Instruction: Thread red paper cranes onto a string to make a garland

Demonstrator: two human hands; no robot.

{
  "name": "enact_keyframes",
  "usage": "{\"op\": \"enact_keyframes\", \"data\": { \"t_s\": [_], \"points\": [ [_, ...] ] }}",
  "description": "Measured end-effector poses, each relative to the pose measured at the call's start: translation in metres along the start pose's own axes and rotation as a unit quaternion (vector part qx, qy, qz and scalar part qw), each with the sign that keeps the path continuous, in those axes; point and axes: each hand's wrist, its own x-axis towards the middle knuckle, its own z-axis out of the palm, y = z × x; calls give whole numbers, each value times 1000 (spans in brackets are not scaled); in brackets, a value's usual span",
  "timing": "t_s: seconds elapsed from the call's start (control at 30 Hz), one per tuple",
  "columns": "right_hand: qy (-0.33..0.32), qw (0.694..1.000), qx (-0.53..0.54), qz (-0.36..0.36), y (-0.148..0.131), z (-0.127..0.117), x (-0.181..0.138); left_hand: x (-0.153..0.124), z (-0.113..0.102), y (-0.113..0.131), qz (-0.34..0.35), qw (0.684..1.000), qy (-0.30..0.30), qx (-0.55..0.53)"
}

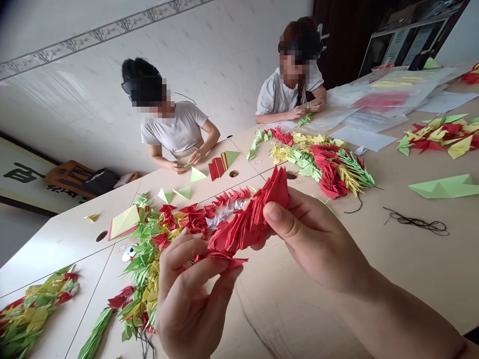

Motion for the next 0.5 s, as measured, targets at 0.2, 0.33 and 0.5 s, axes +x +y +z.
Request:
{"op": "enact_keyframes", "data": {
  "t_s": [0.2, 0.33, 0.5],
  "points": [
    [22, 999, -32, -7, -2, -1, -3, 4, -7, 4, -73, 990, -77, -90],
    [8, 998, -63, -4, -7, -1, -2, 2, -4, 5, -125, 981, -64, -136],
    [-20, 996, -90, 13, -12, 0, -1, -3, 1, 6, -204, 966, -6, -158]
  ]
}}
